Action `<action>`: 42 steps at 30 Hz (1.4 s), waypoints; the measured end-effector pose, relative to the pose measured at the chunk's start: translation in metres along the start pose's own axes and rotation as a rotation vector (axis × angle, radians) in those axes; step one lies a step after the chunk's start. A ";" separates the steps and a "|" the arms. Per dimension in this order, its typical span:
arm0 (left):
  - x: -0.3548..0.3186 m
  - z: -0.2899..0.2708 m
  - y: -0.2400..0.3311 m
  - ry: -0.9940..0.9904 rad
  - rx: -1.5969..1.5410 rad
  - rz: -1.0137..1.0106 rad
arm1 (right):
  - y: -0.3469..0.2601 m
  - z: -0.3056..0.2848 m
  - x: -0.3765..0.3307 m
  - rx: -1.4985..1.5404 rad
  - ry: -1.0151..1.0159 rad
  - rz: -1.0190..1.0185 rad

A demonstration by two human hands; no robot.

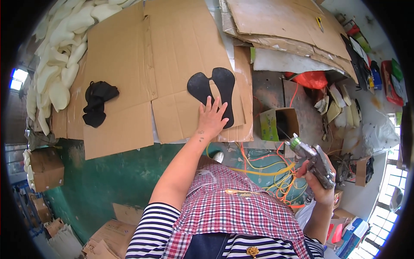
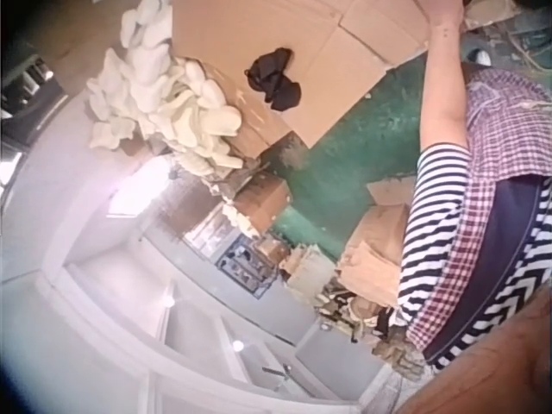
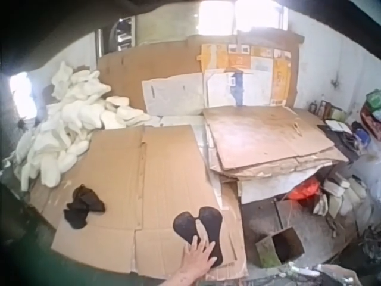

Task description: Applying spray adhesive to black bike seat covers and arranging them on cardboard.

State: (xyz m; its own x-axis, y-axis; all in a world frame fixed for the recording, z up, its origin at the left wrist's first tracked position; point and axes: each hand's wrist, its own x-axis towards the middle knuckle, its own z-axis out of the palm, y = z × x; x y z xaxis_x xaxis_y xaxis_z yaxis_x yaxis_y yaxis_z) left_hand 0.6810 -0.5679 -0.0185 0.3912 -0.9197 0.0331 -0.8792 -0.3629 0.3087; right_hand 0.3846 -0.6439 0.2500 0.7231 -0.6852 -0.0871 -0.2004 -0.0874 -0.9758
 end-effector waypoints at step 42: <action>-0.011 -0.002 0.014 0.162 -0.071 0.087 | -0.010 -0.003 0.012 -0.045 -0.098 0.086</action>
State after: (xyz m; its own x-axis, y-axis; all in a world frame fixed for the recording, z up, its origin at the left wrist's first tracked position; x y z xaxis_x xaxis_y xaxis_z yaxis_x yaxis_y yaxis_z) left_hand 0.6646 -0.5628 -0.0126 0.3583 -0.9089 0.2135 -0.8925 -0.2664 0.3640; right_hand 0.3931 -0.6535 0.2590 0.7623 -0.6182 -0.1915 -0.2926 -0.0653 -0.9540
